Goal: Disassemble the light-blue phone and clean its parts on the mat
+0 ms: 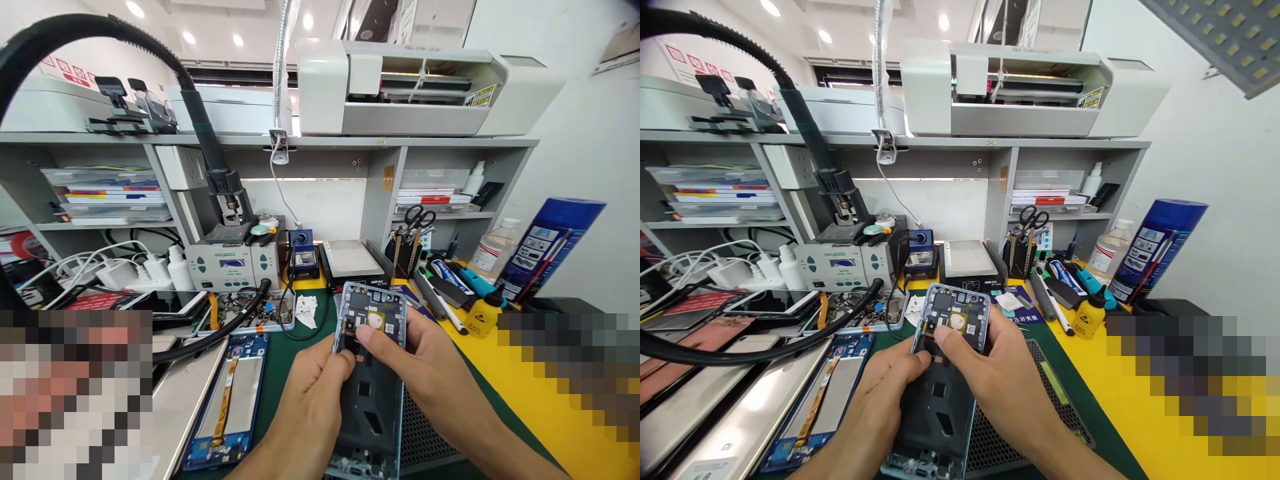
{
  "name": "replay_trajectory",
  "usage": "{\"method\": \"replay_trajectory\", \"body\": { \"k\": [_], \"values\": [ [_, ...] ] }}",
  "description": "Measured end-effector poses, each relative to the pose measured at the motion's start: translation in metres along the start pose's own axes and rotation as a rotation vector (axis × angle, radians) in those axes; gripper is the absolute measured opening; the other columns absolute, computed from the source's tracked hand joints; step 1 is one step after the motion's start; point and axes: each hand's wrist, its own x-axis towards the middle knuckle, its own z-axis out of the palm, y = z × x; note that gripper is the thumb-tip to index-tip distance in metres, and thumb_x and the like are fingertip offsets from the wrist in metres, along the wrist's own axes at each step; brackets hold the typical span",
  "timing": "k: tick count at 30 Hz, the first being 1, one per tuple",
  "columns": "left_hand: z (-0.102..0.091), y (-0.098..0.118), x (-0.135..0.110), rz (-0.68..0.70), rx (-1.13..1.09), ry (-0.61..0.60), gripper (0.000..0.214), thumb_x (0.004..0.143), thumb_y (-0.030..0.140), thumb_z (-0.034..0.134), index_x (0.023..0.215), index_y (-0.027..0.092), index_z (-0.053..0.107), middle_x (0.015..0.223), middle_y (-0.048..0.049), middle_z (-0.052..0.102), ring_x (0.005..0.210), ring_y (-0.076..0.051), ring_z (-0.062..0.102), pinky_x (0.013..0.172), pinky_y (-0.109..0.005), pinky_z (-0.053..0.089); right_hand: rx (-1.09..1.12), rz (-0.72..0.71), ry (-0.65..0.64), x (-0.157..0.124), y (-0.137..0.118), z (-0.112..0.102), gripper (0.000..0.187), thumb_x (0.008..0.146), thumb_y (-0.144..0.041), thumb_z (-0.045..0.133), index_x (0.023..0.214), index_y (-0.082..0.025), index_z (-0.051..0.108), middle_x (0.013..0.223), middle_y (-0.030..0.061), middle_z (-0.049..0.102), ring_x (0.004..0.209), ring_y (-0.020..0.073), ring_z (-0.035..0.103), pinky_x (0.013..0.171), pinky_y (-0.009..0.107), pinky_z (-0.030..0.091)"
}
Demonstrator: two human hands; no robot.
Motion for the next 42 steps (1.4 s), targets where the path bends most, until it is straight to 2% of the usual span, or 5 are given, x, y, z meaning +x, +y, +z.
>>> {"method": "replay_trajectory", "body": {
  "k": [15,18,22,29,42],
  "values": [
    [0.002,0.0,0.001,-0.018,-0.039,-0.017,0.023,0.089,0.034,0.057,0.091,0.016,0.069,0.077,-0.0012,0.054,0.079,-0.017,0.045,0.07,-0.025,0.041,0.041,-0.005,0.003,0.004,0.002,-0.001,0.036,0.087,-0.051,0.072,0.106,-0.022,0.063,0.098,0.0036,0.072,0.088,0.0215,0.066,0.078,0.034,0.056],
    [0.002,-0.001,0.001,-0.025,-0.036,-0.009,0.024,0.089,0.035,0.057,0.091,0.015,0.07,0.078,-0.0017,0.055,0.077,-0.017,0.046,0.068,-0.024,0.041,0.003,-0.132,0.201,0.004,0.006,-0.003,0.032,0.088,-0.051,0.071,0.098,-0.022,0.059,0.086,0.0015,0.065,0.075,0.0183,0.062,0.067,0.03,0.055],
    [0.002,0.0,0.001,0.008,-0.043,-0.027,0.025,0.091,0.035,0.058,0.098,0.016,0.071,0.085,-0.0036,0.063,0.078,-0.017,0.049,0.071,-0.025,0.043,-0.24,-0.542,0.525,0.001,0.011,-0.006,0.015,0.09,-0.032,0.069,0.099,-0.023,0.061,0.081,0.0,0.051,0.071,0.0165,0.053,0.058,0.028,0.047],
    [0.002,-0.003,0.001,0.093,0.008,-0.034,0.028,0.095,0.034,0.054,0.111,0.017,0.071,0.101,-0.0056,0.068,0.089,-0.02,0.057,0.086,-0.03,0.046,-0.654,-0.954,0.176,0.001,0.007,-0.015,0.024,0.085,-0.003,0.063,0.104,-0.017,0.071,0.098,0.0077,0.051,0.089,0.022,0.052,0.073,0.038,0.046],
    [-0.005,-0.007,0.003,0.166,0.221,-0.146,0.032,0.102,0.032,0.042,0.122,0.021,0.065,0.104,-0.0028,0.066,0.091,-0.018,0.054,0.083,-0.027,0.045,-0.672,-0.972,-0.013,0.005,-0.001,-0.022,0.029,0.084,0.001,0.061,0.102,-0.016,0.074,0.098,0.0088,0.054,0.094,0.0243,0.052,0.078,0.043,0.045]
  ]
}}
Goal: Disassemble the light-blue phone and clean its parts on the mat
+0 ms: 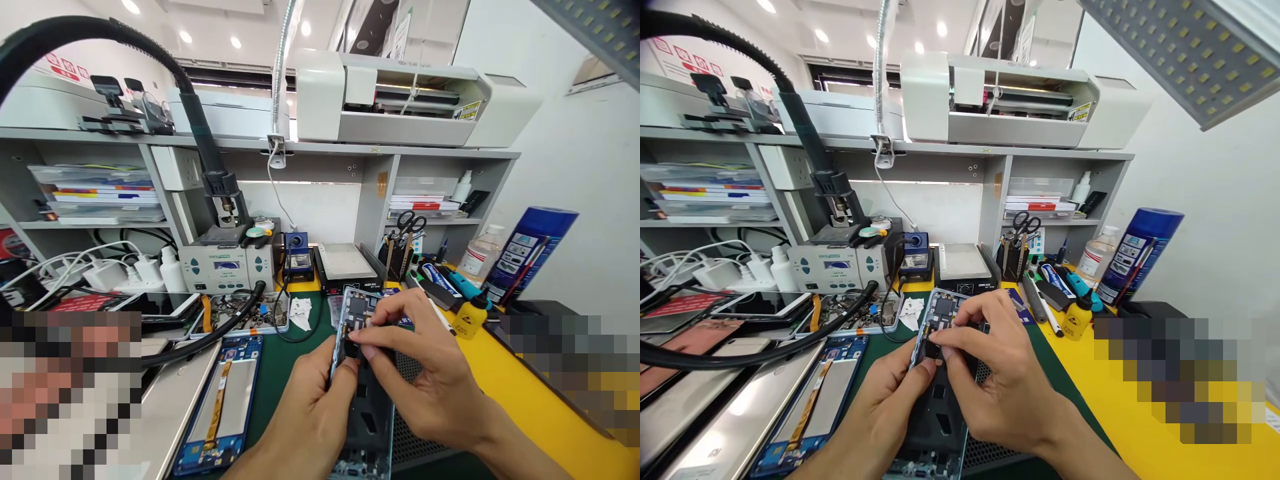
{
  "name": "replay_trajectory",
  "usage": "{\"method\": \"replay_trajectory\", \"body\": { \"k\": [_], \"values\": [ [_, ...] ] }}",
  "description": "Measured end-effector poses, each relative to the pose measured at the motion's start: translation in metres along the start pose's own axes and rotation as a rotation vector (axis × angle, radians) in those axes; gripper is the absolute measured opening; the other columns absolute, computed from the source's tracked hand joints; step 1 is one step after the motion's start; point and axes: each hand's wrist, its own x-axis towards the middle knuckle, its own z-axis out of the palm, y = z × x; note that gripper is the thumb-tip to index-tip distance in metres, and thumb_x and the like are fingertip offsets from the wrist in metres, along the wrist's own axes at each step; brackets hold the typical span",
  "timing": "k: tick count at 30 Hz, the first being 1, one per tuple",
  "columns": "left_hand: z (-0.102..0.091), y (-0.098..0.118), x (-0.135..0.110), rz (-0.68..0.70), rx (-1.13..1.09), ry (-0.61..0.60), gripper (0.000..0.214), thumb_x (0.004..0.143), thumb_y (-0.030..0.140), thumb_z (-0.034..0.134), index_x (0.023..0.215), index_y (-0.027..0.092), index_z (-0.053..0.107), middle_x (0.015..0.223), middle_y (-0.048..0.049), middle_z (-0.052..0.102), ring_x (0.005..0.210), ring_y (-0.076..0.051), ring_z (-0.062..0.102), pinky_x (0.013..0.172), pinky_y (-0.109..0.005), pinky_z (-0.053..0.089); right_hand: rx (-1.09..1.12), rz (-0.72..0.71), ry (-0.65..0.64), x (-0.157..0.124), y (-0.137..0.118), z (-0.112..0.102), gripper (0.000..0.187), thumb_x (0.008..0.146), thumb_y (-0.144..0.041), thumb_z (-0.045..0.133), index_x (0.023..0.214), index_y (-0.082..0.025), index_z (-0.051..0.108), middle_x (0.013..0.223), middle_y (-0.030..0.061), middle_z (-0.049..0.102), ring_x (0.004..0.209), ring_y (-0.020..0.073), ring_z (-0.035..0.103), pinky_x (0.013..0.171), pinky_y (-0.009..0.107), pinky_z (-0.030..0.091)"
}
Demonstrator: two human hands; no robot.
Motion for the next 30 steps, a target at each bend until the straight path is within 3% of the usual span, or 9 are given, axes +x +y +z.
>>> {"method": "replay_trajectory", "body": {
  "k": [3,8,12,30],
  "values": [
    [0.001,0.0004,0.0003,0.014,-0.006,-0.005,0.033,0.103,0.029,0.039,0.124,0.021,0.065,0.106,-0.003,0.066,0.094,-0.018,0.054,0.087,-0.028,0.045,0.018,0.064,-0.024,0.0008,-0.0014,-0.0003,0.021,0.087,-0.005,0.064,0.099,-0.019,0.074,0.097,0.0072,0.055,0.094,0.0233,0.053,0.078,0.041,0.046],
    [0.0012,0.0013,-0.0004,-0.021,-0.003,0.014,0.034,0.104,0.033,0.04,0.122,0.021,0.065,0.091,-0.0007,0.063,0.078,-0.015,0.045,0.07,-0.024,0.04,0.049,0.199,-0.087,0.0025,-0.0013,-0.0006,0.015,0.093,-0.01,0.063,0.094,-0.022,0.072,0.096,0.0047,0.056,0.095,0.0213,0.054,0.081,0.039,0.046],
    [0.0012,0.0015,-0.0007,-0.037,-0.033,0.007,0.033,0.104,0.032,0.04,0.123,0.022,0.064,0.088,0.0006,0.059,0.077,-0.014,0.041,0.069,-0.024,0.039,0.092,0.258,-0.114,0.0022,-0.0027,-0.0005,0.013,0.095,-0.013,0.061,0.093,-0.023,0.07,0.098,0.0041,0.055,0.096,0.0206,0.055,0.084,0.037,0.046],
    [0.0022,-0.0007,-0.0023,-0.103,-0.065,0.012,0.032,0.103,0.038,0.044,0.121,0.021,0.064,0.087,0.0002,0.056,0.08,-0.015,0.042,0.068,-0.024,0.04,0.025,0.218,-0.1,0.003,-0.0011,0.0011,0.011,0.094,-0.011,0.06,0.092,-0.019,0.067,0.097,0.0053,0.053,0.095,0.0204,0.054,0.082,0.036,0.046]
  ]
}}
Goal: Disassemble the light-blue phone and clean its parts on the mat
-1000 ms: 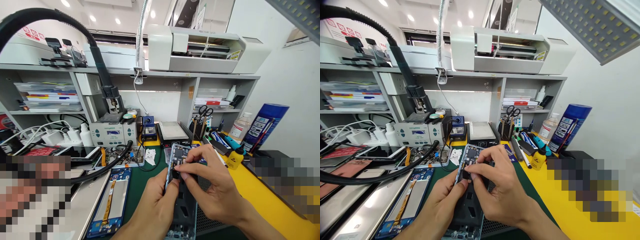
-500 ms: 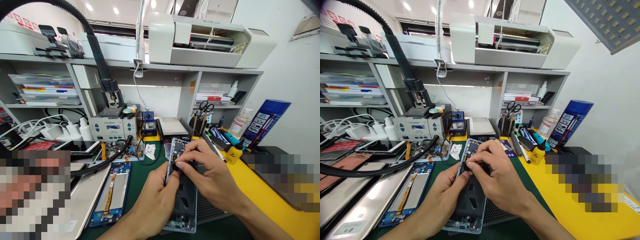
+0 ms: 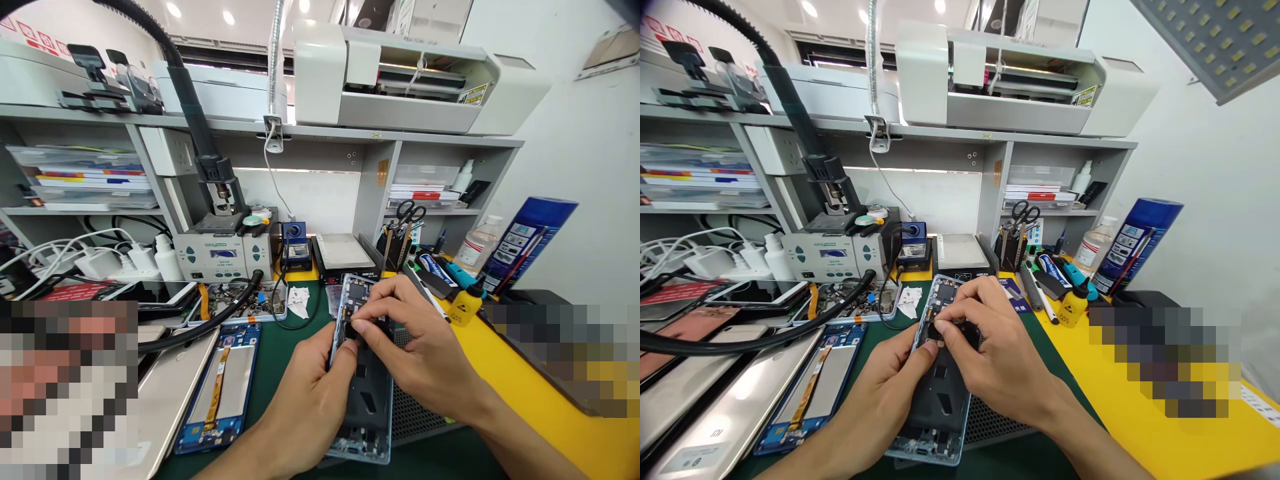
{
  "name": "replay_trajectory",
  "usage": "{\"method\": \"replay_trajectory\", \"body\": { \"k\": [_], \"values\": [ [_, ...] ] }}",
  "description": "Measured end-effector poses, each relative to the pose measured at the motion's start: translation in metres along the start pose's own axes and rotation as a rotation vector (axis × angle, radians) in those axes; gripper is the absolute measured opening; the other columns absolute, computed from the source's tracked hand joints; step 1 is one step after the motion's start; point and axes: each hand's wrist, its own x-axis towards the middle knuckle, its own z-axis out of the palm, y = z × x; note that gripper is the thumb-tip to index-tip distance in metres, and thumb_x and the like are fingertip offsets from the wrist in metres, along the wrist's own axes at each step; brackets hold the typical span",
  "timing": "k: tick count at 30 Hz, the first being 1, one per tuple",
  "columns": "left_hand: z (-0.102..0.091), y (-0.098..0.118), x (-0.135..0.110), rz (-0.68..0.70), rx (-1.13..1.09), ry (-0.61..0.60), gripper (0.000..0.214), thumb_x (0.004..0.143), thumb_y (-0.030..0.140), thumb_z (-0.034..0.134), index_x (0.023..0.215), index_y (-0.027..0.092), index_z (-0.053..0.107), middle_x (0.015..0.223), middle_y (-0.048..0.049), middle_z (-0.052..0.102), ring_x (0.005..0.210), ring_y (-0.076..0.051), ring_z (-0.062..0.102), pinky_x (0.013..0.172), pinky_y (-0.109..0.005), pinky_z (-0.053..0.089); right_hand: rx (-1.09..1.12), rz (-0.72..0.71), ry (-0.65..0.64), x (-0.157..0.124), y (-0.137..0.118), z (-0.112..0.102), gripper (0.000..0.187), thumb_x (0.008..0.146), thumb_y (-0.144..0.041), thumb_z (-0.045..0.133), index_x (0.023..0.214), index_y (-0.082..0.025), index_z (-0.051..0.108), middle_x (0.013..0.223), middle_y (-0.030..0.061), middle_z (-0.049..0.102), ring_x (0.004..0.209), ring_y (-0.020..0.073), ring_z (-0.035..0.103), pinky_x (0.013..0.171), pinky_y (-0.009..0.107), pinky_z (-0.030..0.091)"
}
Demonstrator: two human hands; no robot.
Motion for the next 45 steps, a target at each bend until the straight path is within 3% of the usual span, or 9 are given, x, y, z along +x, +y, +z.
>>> {"method": "replay_trajectory", "body": {
  "k": [15,21,29,33,45],
  "values": [
    [0.002,-0.002,0.001,0.029,0.039,0.015,0.035,0.102,0.042,0.044,0.116,0.019,0.067,0.088,-0.0012,0.058,0.083,-0.016,0.042,0.07,-0.023,0.042,-0.066,-0.085,0.054,-0.003,0.002,0.005,0.012,0.092,-0.006,0.057,0.094,-0.017,0.061,0.096,0.0071,0.05,0.096,0.0221,0.052,0.081,0.038,0.046],
    [0.004,0.001,0.001,0.083,0.06,0.031,0.036,0.103,0.041,0.041,0.117,0.02,0.067,0.092,-0.0021,0.062,0.087,-0.018,0.046,0.078,-0.024,0.044,-0.105,-0.114,0.067,-0.002,0.001,0.006,0.013,0.093,-0.006,0.056,0.097,-0.018,0.059,0.097,0.0078,0.05,0.096,0.0234,0.052,0.079,0.039,0.048],
    [0.001,-0.002,0.001,0.055,0.116,0.007,0.038,0.104,0.043,0.037,0.122,0.021,0.062,0.088,-0.0001,0.057,0.077,-0.015,0.042,0.07,-0.024,0.042,0.045,-0.021,-0.101,0.001,0.003,-0.008,0.018,0.09,-0.007,0.058,0.102,-0.021,0.06,0.107,0.0083,0.052,0.103,0.0238,0.054,0.087,0.04,0.048],
    [0.001,-0.002,0.001,0.037,0.114,0.005,0.039,0.104,0.044,0.038,0.121,0.02,0.063,0.089,-0.0006,0.058,0.08,-0.016,0.044,0.07,-0.024,0.042,0.042,-0.016,-0.103,0.001,0.002,-0.01,0.023,0.088,-0.007,0.06,0.107,-0.021,0.064,0.109,0.008,0.052,0.106,0.023,0.054,0.09,0.038,0.048],
    [-0.001,-0.001,0.002,0.011,0.04,0.027,0.035,0.103,0.039,0.042,0.123,0.022,0.065,0.102,-0.0017,0.064,0.09,-0.018,0.048,0.079,-0.025,0.044,0.06,0.004,-0.123,0.001,0.001,-0.008,0.012,0.092,-0.01,0.061,0.096,-0.019,0.068,0.106,0.007,0.055,0.103,0.0197,0.056,0.089,0.034,0.047]
  ]
}}
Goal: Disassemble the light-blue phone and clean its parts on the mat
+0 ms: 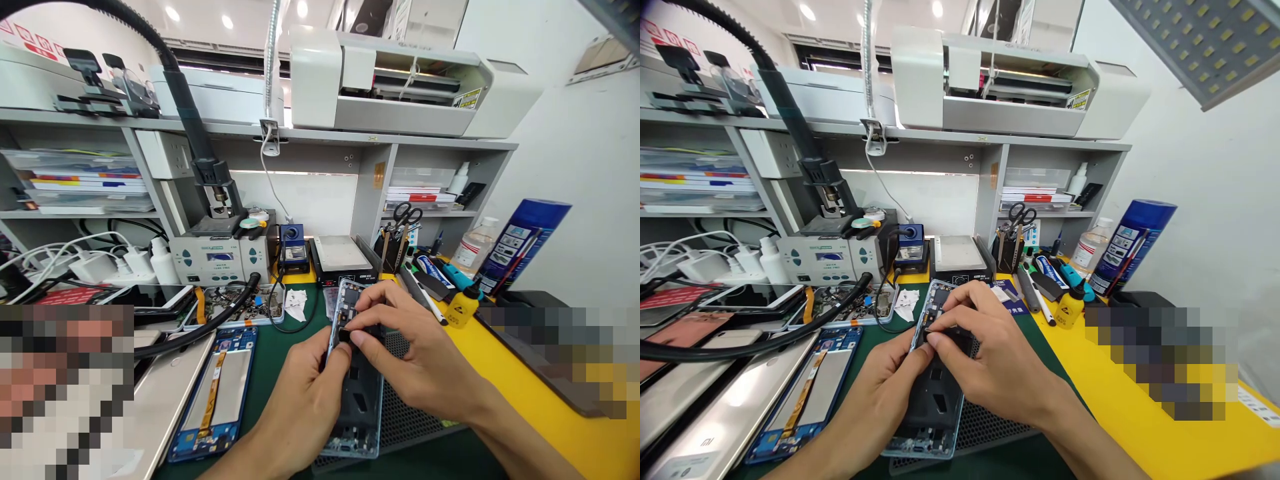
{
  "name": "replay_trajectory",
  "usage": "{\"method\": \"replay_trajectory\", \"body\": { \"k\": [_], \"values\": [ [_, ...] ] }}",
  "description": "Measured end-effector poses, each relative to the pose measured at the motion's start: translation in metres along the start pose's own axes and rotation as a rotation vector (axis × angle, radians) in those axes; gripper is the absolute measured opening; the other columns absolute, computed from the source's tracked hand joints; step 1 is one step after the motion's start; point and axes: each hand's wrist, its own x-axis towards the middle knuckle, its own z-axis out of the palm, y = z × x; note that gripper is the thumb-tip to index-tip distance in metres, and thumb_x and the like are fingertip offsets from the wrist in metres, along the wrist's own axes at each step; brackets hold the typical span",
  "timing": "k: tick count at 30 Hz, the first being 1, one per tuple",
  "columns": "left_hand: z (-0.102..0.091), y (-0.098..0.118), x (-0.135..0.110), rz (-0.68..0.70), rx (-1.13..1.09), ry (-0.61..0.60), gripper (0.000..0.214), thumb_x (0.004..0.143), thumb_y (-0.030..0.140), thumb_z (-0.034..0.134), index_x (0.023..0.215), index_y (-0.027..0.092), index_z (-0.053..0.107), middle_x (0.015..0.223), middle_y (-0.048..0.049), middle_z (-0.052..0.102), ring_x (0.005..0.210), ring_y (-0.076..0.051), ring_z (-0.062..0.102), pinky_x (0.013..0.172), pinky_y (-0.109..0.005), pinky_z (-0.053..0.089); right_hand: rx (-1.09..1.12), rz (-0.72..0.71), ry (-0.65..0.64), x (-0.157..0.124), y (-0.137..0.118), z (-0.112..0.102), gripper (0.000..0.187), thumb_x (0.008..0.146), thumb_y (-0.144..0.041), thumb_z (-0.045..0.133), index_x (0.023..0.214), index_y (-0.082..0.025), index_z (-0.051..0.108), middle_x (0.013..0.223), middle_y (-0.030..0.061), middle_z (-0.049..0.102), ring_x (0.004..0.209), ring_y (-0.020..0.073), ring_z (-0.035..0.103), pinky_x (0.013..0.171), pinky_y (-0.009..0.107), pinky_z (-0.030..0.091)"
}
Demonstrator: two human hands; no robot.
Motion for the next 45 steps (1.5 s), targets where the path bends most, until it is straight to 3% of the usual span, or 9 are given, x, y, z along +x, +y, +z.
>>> {"method": "replay_trajectory", "body": {
  "k": [6,12,26,45],
  "values": [
    [0.001,-0.003,0.0001,0.002,0.036,0.01,0.036,0.102,0.044,0.043,0.12,0.023,0.066,0.086,0.001,0.058,0.076,-0.015,0.042,0.066,-0.023,0.037,0.006,-0.005,0.08,0.0018,0.0032,0.0022,0.009,0.09,-0.011,0.065,0.088,-0.017,0.071,0.099,0.0054,0.057,0.094,0.0173,0.058,0.08,0.03,0.047],
    [0.0018,-0.0017,0.0018,0.002,0.005,0.0,0.032,0.101,0.041,0.048,0.123,0.025,0.066,0.097,-0.0006,0.064,0.091,-0.017,0.05,0.076,-0.023,0.043,0.023,0.003,0.107,0.0013,0.0027,0.0015,0.01,0.089,-0.011,0.067,0.086,-0.017,0.074,0.095,0.0047,0.058,0.09,0.0166,0.059,0.077,0.029,0.047],
    [0.0022,-0.0005,0.0036,0.053,0.051,0.03,0.03,0.1,0.038,0.049,0.115,0.022,0.07,0.083,0.0024,0.057,0.076,-0.013,0.044,0.065,-0.019,0.039,-0.003,-0.057,0.144,0.0026,0.0045,0.0042,0.009,0.088,-0.011,0.068,0.087,-0.015,0.077,0.092,0.0066,0.061,0.088,0.0169,0.061,0.074,0.029,0.05],
    [0.001,-0.0025,0.0032,0.066,0.078,0.018,0.032,0.101,0.04,0.047,0.112,0.019,0.07,0.085,0.0005,0.059,0.076,-0.014,0.043,0.065,-0.022,0.04,0.003,-0.034,0.155,0.0017,0.0042,0.0042,0.01,0.087,-0.01,0.068,0.086,-0.018,0.074,0.092,0.0042,0.06,0.087,0.0163,0.061,0.075,0.029,0.05]
  ]
}}
